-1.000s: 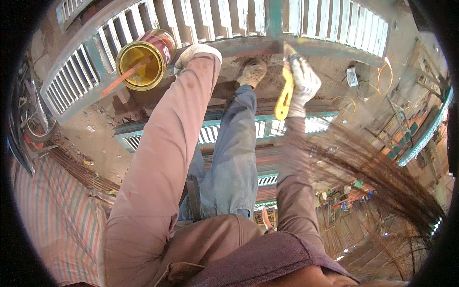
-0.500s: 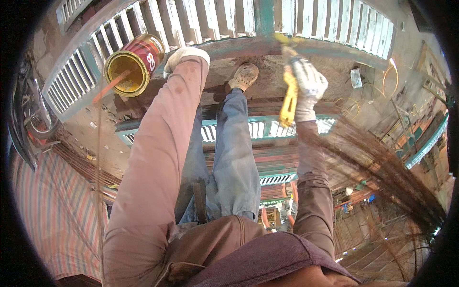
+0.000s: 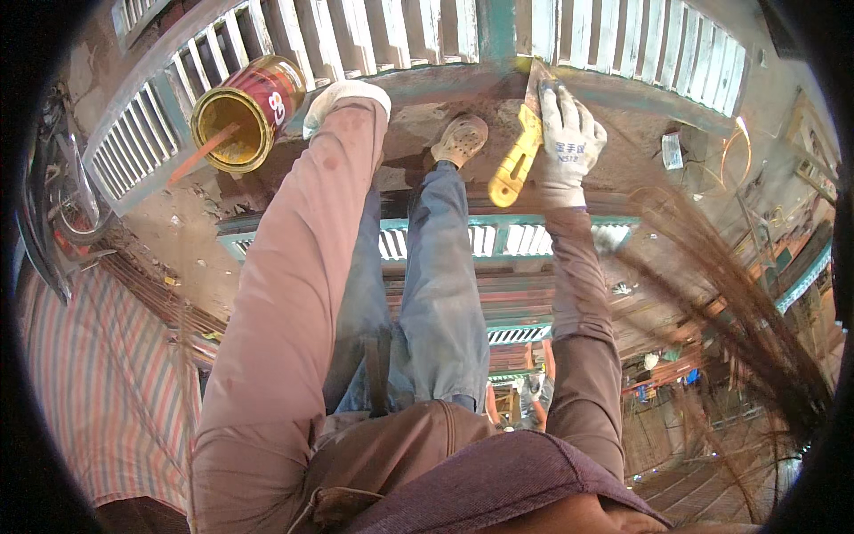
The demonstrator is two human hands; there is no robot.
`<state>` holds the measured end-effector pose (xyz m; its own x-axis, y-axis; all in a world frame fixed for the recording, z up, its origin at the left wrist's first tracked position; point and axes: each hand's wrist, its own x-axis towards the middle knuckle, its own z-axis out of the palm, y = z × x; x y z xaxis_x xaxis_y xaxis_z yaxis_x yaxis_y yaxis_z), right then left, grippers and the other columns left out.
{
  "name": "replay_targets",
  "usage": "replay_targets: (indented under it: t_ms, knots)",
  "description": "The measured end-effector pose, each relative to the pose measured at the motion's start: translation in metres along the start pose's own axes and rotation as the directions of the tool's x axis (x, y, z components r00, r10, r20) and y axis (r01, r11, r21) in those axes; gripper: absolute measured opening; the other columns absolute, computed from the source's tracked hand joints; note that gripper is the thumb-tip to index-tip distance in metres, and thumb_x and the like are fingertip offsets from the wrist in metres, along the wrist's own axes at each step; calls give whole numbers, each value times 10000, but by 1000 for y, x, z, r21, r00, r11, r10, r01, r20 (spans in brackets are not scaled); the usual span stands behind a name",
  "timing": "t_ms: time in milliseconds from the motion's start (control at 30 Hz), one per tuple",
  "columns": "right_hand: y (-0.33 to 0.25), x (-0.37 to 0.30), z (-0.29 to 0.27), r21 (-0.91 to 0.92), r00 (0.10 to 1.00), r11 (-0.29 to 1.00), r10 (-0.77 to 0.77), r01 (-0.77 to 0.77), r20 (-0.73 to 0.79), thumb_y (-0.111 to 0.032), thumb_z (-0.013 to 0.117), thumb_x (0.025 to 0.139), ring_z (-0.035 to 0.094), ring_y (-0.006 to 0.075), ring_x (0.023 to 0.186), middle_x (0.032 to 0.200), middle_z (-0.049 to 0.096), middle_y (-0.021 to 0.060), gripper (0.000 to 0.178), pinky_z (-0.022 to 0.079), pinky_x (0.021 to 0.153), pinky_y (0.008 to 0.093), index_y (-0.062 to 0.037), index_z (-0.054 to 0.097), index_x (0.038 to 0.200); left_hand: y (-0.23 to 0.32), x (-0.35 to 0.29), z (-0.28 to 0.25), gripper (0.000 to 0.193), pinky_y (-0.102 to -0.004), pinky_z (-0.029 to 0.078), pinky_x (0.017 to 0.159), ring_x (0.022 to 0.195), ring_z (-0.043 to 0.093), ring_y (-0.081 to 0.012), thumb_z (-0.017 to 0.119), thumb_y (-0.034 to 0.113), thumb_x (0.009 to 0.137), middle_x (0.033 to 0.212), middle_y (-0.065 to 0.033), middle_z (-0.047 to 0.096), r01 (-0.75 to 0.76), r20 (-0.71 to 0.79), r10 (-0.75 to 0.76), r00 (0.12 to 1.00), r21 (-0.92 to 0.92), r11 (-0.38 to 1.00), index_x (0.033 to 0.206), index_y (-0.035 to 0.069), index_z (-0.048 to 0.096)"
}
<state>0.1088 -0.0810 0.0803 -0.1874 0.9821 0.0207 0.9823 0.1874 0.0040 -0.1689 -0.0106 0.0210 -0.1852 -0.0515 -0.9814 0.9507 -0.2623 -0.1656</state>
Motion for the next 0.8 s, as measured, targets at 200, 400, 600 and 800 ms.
replay_targets:
  t_ms: [200, 400, 600, 800]
  knots:
    - [-32, -15, -6, 134, 979, 982, -152, 134, 134, -193, 577, 791, 575, 145, 1032, 1158, 622, -61, 389, 403, 837, 381, -235, 613, 1175, -4, 14, 1, 473, -643, 469, 850, 1165, 560, -319, 763, 249, 754, 1311, -41, 574, -31, 18, 33, 999, -106, 994, 1211, 204, 649]
    - [-17, 3, -7, 10, 997, 997, 75, -75, -11, -223, 638, 772, 588, 137, 1009, 1169, 631, -64, 454, 403, 843, 362, -247, 605, 1224, -8, -13, -2, 369, -630, 491, 836, 1142, 589, -337, 618, 213, 828, 1290, -35, 597, 80, -10, -83, 997, -166, 983, 1194, 181, 655]
    - [-43, -27, -7, 201, 987, 976, -112, 87, 114, -220, 615, 767, 570, 181, 1048, 1176, 622, -48, 376, 391, 868, 396, -239, 627, 1143, -6, -10, 0, 372, -593, 503, 847, 1140, 590, -343, 618, 218, 824, 1293, -19, 595, 12, -98, -26, 995, -131, 991, 1193, 193, 656]
    - [6, -32, -13, 100, 993, 995, 39, -27, -112, -239, 668, 728, 612, 157, 989, 1117, 651, -45, 363, 416, 836, 371, -257, 666, 1091, 1, 12, 9, 404, -681, 443, 826, 1210, 525, -337, 613, 256, 862, 1342, -62, 551, -43, -233, 7, 973, -150, 988, 1260, 186, 617]
